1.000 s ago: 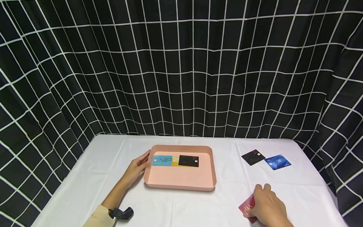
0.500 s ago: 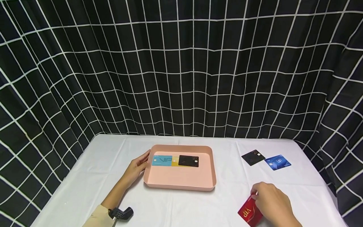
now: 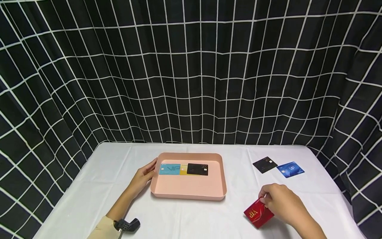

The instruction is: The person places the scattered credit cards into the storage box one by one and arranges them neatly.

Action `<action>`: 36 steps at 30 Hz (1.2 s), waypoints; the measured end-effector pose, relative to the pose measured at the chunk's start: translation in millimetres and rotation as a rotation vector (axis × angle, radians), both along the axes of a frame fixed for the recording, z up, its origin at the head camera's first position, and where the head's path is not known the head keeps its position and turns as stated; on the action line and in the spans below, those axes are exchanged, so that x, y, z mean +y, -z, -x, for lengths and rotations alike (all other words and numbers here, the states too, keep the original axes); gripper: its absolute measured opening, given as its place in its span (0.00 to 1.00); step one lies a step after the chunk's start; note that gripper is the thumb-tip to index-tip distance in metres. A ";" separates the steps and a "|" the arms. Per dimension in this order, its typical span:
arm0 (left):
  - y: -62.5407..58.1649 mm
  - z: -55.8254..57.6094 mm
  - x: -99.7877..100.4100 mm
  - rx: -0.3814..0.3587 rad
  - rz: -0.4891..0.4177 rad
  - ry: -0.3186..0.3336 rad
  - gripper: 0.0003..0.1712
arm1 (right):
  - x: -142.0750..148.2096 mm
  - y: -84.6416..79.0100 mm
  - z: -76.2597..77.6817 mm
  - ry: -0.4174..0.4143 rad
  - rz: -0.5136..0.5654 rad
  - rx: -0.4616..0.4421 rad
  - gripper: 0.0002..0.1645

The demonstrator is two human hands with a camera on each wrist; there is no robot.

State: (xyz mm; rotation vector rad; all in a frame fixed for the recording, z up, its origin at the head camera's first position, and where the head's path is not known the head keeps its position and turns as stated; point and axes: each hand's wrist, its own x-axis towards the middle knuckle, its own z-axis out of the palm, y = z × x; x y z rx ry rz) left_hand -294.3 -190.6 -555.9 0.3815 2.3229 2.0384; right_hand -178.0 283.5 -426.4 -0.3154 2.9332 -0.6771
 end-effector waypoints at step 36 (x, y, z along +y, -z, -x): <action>-0.6 -1.7 0.5 -0.001 0.002 -0.021 0.33 | -80.2 -32.2 34.4 -0.096 0.410 0.083 0.02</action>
